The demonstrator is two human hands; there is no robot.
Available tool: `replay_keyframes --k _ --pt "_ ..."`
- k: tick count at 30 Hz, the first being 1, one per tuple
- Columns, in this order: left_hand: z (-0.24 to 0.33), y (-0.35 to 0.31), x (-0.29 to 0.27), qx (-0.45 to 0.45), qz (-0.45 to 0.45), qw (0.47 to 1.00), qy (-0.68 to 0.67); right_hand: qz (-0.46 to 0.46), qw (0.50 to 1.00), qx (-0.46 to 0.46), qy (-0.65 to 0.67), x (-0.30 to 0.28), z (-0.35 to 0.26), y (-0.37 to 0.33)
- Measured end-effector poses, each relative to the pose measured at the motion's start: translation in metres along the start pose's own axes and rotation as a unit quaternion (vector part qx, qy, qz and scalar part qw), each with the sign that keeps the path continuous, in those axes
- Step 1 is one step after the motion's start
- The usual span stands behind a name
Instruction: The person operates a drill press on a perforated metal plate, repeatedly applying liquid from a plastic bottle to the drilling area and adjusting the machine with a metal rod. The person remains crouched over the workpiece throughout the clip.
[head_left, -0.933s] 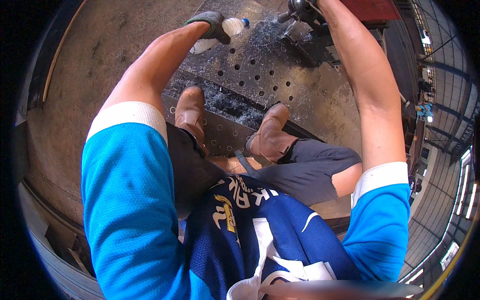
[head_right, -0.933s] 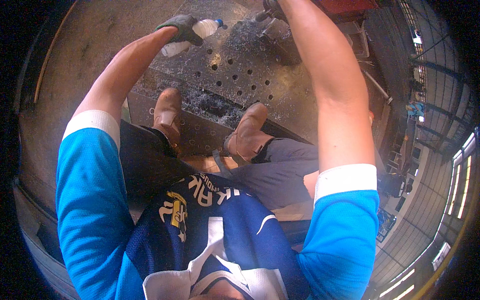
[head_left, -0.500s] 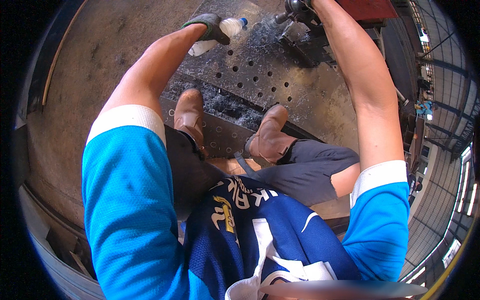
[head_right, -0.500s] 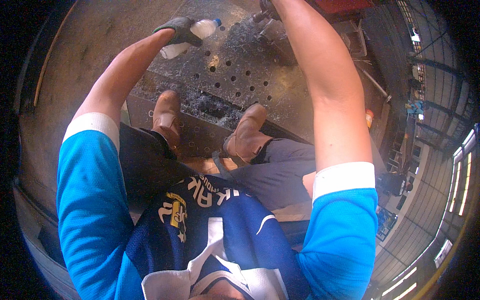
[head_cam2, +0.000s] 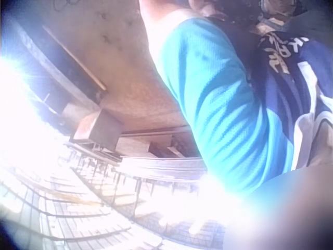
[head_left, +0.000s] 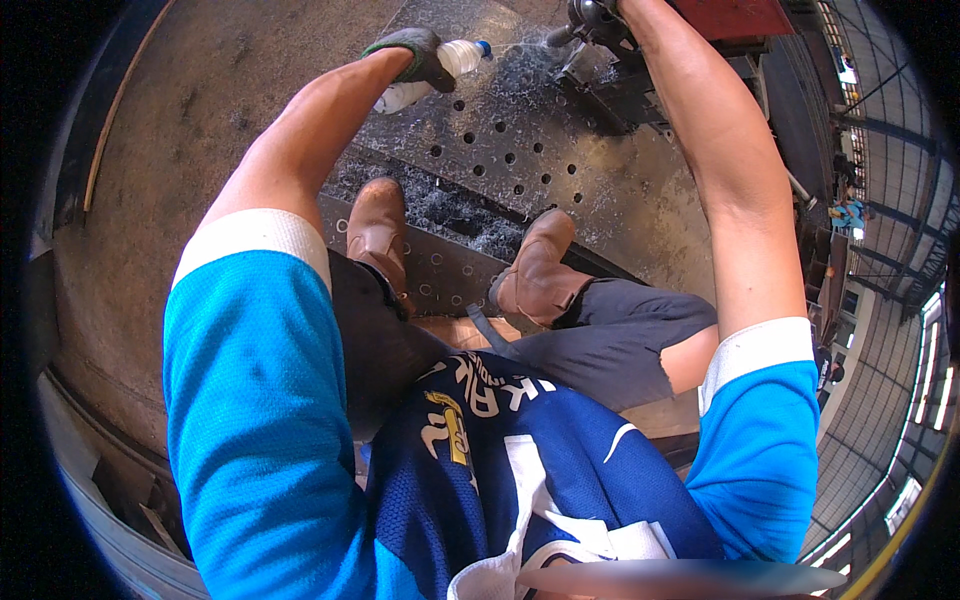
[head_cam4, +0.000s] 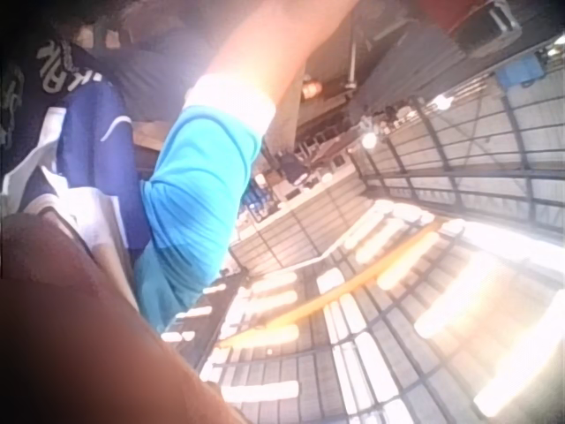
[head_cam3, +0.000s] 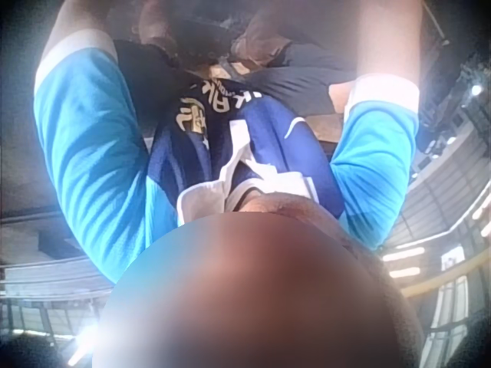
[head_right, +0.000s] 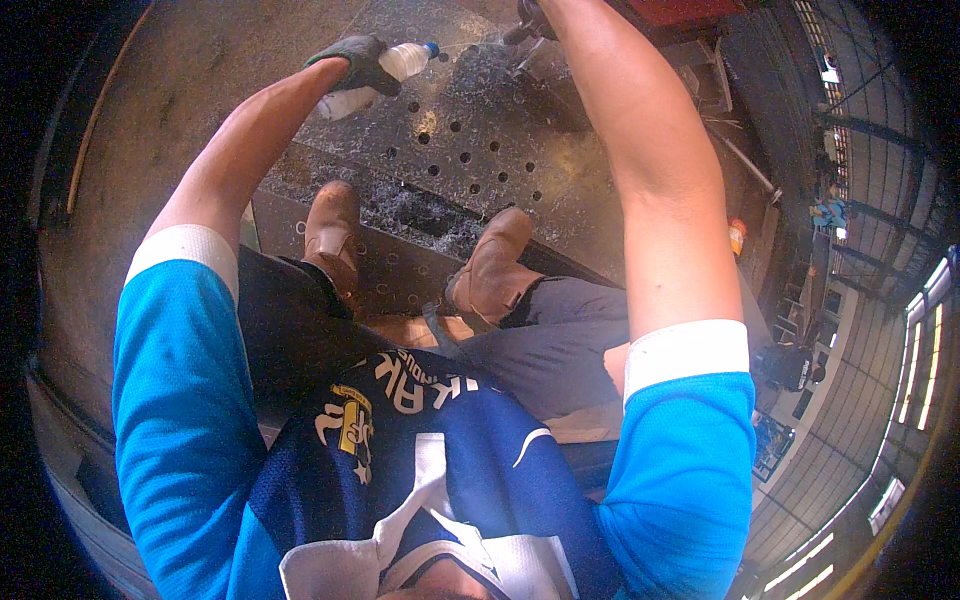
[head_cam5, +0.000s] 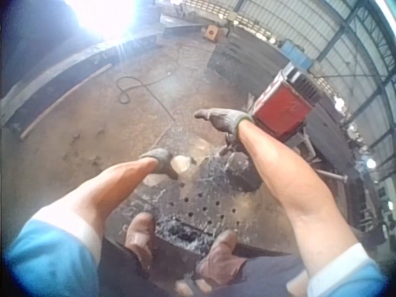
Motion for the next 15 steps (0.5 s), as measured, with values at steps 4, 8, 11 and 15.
replay_keyframes --k 4,8,11,15 --pt "0.0000 -0.0003 0.0006 -0.007 -0.004 1.000 -0.016 0.000 1.000 0.003 0.003 0.0006 0.0005 0.0000" --pt "0.0015 -0.0026 0.0003 -0.002 -0.002 0.999 -0.043 0.000 1.000 0.006 0.005 0.0010 0.0005 0.0002" --pt "0.0029 -0.0050 -0.0037 -0.008 0.017 0.996 -0.085 0.000 1.000 0.007 0.007 0.0004 0.0001 0.0003" --pt "0.0027 -0.0066 -0.0070 -0.017 0.027 0.995 -0.094 0.002 1.000 0.008 0.010 -0.0012 0.0003 -0.0003"
Point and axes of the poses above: each hand's wrist, its own y-axis towards the middle knuckle, its own x-axis out of the palm, z = x × y, the point moved 10 cm from there along y, towards the middle knuckle, and after that the axes turned 6 degrees about z, right-handed, at the moved point
